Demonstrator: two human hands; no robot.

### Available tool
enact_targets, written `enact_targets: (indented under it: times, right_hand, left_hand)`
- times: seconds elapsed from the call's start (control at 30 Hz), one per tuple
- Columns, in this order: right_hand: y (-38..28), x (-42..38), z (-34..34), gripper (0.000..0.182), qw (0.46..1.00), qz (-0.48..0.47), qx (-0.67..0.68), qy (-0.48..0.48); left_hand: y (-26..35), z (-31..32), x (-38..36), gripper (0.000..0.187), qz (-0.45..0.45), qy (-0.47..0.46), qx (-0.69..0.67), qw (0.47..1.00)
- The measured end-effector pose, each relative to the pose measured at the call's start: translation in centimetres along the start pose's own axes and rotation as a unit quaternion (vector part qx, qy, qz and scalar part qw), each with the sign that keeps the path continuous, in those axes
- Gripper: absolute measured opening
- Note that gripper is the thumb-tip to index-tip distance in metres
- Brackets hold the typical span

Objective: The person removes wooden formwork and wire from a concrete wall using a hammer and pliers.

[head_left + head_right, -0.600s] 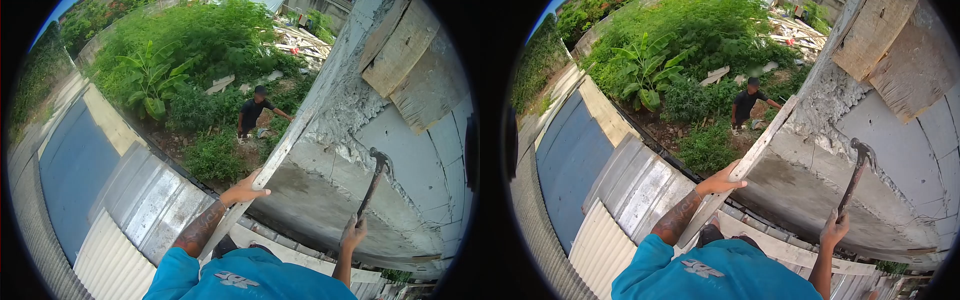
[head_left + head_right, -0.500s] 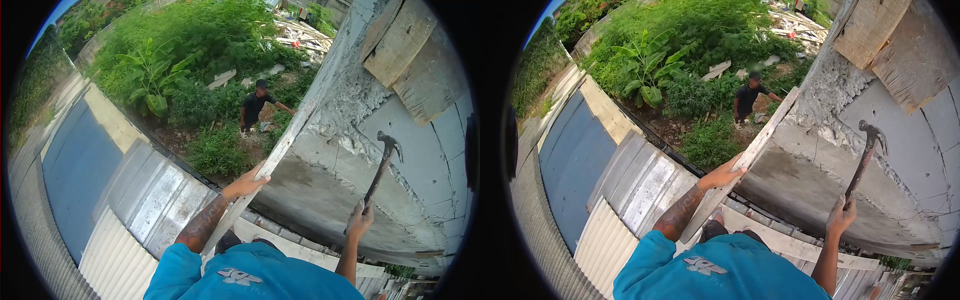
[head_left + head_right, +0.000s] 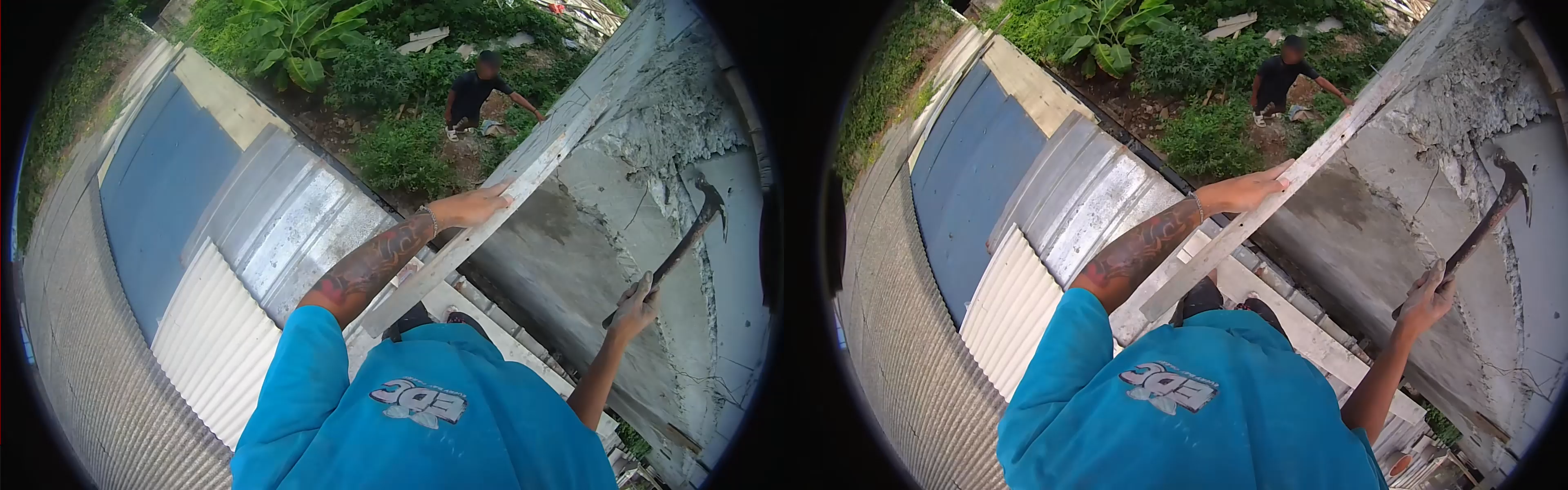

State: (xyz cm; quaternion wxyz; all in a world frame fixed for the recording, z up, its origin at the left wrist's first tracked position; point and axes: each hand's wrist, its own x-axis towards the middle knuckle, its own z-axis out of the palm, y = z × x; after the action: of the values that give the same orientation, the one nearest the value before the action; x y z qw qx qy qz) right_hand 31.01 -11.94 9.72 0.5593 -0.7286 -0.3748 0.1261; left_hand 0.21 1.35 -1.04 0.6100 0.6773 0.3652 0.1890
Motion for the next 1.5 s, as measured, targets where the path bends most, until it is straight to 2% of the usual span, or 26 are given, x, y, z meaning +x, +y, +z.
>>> enact_targets:
  times: [0.07, 0.17, 0.3, 0.33, 0.4, 0.5, 0.53, 0.6, 0.63, 0.67, 0.8, 0.93, 1.1, 1.13, 1.2, 1.3, 1.37, 1.5]
  right_hand:
    - [0.2, -0.6, 1.3, 0.029, 1.0, 0.015, 0.013, -0.006]
    - [1.1, 0.0, 1.1, 0.028, 0.999, 0.033, 0.026, -0.009]
    - [0.8, 0.0, 1.2, 0.025, 0.997, 0.041, 0.064, 0.022]
    - [0.6, -0.1, 1.1, 0.025, 0.996, 0.043, 0.072, 0.031]
    - [1.5, 0.6, 0.8, 0.022, 0.995, -0.01, 0.07, 0.068]
    - [1.9, 2.7, 0.7, 0.018, 0.986, -0.099, 0.111, 0.071]
    - [1.7, 3.7, 0.7, 0.017, 0.981, -0.131, 0.13, 0.065]
    - [1.3, 6.1, 1.2, 0.015, 0.982, -0.173, 0.054, 0.053]
    - [-0.1, 7.0, 1.6, 0.014, 0.959, -0.266, -0.061, 0.076]
    - [-1.5, 7.7, 2.1, 0.015, 0.914, -0.352, -0.176, 0.098]
    - [-2.4, 10.1, 3.7, 0.024, 0.861, -0.437, -0.24, 0.099]
    - [-1.5, 10.4, 4.8, 0.021, 0.836, -0.477, -0.253, 0.093]
    - [-0.2, 11.0, 5.5, 0.016, 0.806, -0.528, -0.243, 0.109]
    - [0.0, 11.1, 5.5, 0.017, 0.803, -0.531, -0.245, 0.114]
    - [0.5, 11.2, 5.6, 0.017, 0.805, -0.521, -0.253, 0.131]
    - [0.8, 11.1, 5.3, 0.017, 0.81, -0.511, -0.256, 0.126]
    - [1.3, 11.3, 5.8, 0.019, 0.816, -0.512, -0.234, 0.133]
    - [1.5, 11.5, 5.5, 0.026, 0.819, -0.502, -0.256, 0.114]
  left_hand:
    - [2.5, -0.5, -1.5, 0.062, -0.038, -0.02, 0.005, 0.999]
    - [1.4, 0.0, -1.0, 0.061, -0.023, -0.01, 0.009, 1.0]
    - [2.6, 0.2, -1.3, 0.06, -0.057, 0.026, 0.02, 0.998]
    - [2.0, 0.8, -1.2, 0.06, -0.04, 0.044, 0.013, 0.998]
    - [1.3, 1.5, -0.7, 0.06, -0.004, 0.085, 0.001, 0.996]
    - [3.0, 2.1, -1.2, 0.058, -0.064, 0.057, -0.156, 0.984]
    - [2.9, 2.1, -0.9, 0.057, -0.07, 0.056, -0.165, 0.982]
    - [3.4, 2.4, -0.9, 0.055, -0.07, 0.07, -0.164, 0.981]
    - [3.6, 2.5, -1.1, 0.054, -0.071, 0.081, -0.164, 0.981]
    - [3.3, 2.6, -1.0, 0.054, -0.061, 0.075, -0.174, 0.98]
    - [4.0, 2.5, -1.3, 0.054, -0.081, 0.069, -0.146, 0.983]
    - [3.6, 2.4, -1.3, 0.057, -0.079, 0.066, -0.132, 0.986]
    - [0.8, 1.9, -0.9, 0.066, -0.029, 0.149, 0.052, 0.987]
    - [2.3, 2.6, -0.6, 0.068, -0.027, 0.154, 0.098, 0.983]
    - [2.8, 3.0, -0.7, 0.078, -0.056, 0.128, 0.015, 0.99]
    - [5.7, 3.2, -1.4, 0.085, -0.059, 0.136, 0.12, 0.982]
    - [3.7, 3.2, -0.9, 0.079, -0.079, 0.174, 0.156, 0.969]
    - [3.4, 3.5, -0.9, 0.078, -0.086, 0.187, 0.167, 0.964]
